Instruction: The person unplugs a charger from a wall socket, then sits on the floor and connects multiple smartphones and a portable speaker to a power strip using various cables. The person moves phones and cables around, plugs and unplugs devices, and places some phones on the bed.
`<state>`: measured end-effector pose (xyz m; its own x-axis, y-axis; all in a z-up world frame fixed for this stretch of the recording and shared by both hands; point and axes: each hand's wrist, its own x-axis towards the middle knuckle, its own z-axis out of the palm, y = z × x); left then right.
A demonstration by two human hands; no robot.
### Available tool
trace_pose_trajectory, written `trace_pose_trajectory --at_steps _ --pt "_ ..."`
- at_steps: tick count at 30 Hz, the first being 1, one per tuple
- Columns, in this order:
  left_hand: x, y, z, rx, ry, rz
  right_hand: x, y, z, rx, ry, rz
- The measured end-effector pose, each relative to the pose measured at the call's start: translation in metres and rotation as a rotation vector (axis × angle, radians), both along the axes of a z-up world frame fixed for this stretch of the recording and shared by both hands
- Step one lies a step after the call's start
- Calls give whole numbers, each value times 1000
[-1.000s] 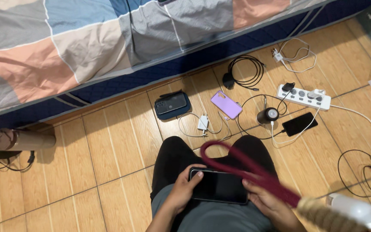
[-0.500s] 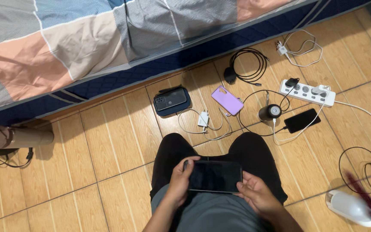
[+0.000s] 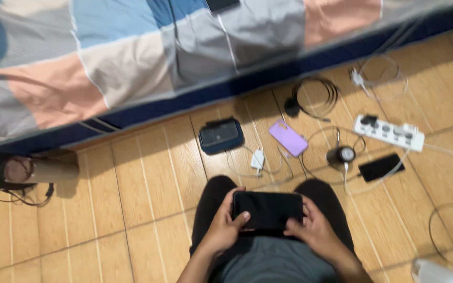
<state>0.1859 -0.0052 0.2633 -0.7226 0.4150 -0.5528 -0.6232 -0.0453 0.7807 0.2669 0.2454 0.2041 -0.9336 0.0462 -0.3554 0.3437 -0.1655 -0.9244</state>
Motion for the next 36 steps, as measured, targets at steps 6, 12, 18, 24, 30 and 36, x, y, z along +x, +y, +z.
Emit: trace_pose_trajectory --at_steps 6,12,18,24,30,36 --pt "-96 -28 17 -134 173 -166 -78 -44 87 1049 720 195" --pt "-233 -11 40 69 504 281 -248 -103 144 849 591 -199" --pt "-414 -21 95 -346 668 417 -429 -103 175 1027 832 -70" --pt "-487 -24 100 -886 1027 365 -518 -63 175 1329 420 -95" --pt "-485 -3 93 -1135 958 501 -554 -59 192 1252 61 62" --pt "-453 -9 100 -802 1146 690 -540 -52 191 1089 186 -49"
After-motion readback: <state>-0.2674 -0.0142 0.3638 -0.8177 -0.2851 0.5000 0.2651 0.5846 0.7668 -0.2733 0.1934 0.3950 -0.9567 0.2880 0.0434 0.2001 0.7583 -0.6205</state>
